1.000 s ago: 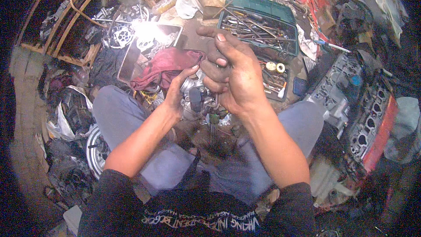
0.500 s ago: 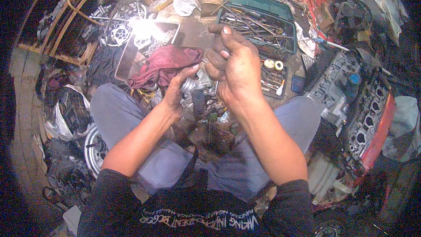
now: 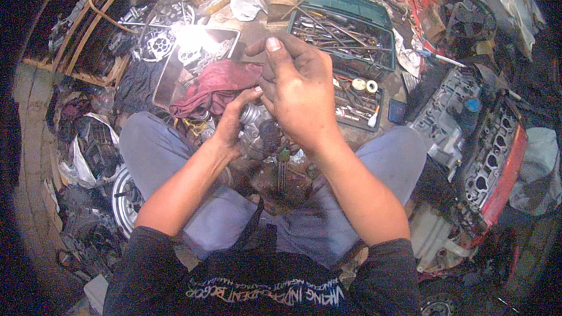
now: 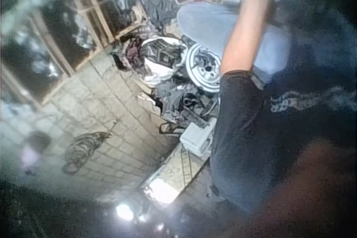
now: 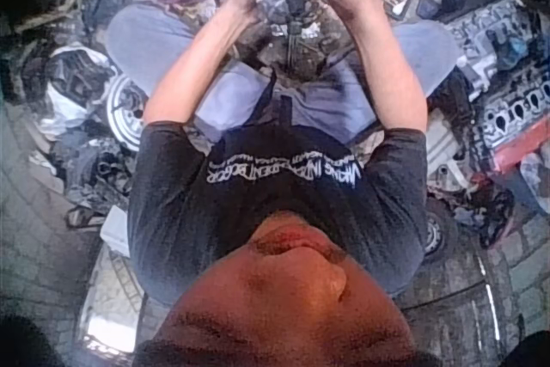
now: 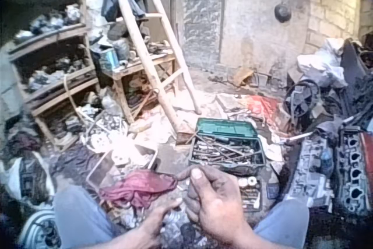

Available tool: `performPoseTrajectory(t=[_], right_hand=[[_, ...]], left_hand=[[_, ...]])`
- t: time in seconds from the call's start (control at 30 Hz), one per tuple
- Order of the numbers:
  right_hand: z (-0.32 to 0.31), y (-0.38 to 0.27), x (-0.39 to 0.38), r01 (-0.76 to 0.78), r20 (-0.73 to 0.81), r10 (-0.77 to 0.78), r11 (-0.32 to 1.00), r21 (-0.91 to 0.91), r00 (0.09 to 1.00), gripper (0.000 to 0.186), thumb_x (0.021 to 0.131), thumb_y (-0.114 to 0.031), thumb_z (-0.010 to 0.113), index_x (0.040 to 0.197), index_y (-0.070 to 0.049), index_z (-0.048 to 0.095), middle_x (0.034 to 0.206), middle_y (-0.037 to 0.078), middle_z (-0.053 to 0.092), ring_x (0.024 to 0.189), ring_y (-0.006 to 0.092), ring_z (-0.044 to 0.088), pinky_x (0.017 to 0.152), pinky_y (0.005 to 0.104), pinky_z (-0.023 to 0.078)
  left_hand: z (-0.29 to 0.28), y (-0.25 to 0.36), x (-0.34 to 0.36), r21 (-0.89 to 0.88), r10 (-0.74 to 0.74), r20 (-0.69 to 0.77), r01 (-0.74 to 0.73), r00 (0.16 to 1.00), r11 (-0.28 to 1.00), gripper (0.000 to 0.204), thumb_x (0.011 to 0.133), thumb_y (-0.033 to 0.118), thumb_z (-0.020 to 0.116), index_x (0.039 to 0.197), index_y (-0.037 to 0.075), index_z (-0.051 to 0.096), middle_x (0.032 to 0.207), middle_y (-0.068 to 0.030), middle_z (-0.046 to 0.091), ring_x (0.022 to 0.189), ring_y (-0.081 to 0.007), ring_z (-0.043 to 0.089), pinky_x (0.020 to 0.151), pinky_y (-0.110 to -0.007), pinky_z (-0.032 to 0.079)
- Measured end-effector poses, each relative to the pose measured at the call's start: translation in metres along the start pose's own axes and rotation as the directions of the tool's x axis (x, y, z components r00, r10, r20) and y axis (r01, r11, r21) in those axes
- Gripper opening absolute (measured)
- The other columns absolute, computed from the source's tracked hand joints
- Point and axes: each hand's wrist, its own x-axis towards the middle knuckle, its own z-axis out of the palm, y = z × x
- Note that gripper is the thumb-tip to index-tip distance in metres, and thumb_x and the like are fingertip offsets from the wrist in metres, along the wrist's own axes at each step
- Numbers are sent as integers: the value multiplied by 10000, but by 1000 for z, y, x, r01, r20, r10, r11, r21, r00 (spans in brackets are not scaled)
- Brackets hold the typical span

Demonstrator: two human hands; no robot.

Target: The person sits on the floor and works on a carburetor, using a screwdriver to adjust internal components. They repeatedly turn the carburetor over and manipulate small parts with their hands and tools.

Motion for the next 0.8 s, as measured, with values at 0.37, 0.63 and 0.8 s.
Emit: performPoseTrajectory(t=[0.37, 0.63, 0.8], right_hand=[[-6, 7, 10, -55, -376, 124, 981, 188, 918, 256, 1072, -273, 509, 1035, -53, 634, 736, -33, 460, 544, 60, 397, 454, 237, 307], [-14, 15, 14, -25, -424, 145, 960, 277, 894, 229, 1071, -255, 486, 1072, -76, 630, 770, -22, 484, 595, 79, 424, 499, 238, 332], [-25, 25, 25, -50, -429, 253, 901, 430, 867, 202, 1070, -209, 459, 1043, -63, 596, 689, -31, 380, 530, 83, 347, 456, 256, 259]], left_hand=[[-16, -3, 6, 112, 198, -89, -188, 976, 976, 458, 942, 406, 601, 1197, 27, 625, 1028, -124, 719, 846, -238, 720, 796, -384, 603], [-20, -2, 2, 411, 616, -150, -518, 773, 750, 377, 928, 332, 638, 969, -34, 718, 862, -84, 712, 746, -136, 646, 704, -292, 506], [-14, 3, -9, 754, 874, 15, -580, 486, 309, 432, 904, 311, 642, 1105, -65, 717, 804, -83, 704, 729, -125, 607, 696, -289, 474]])
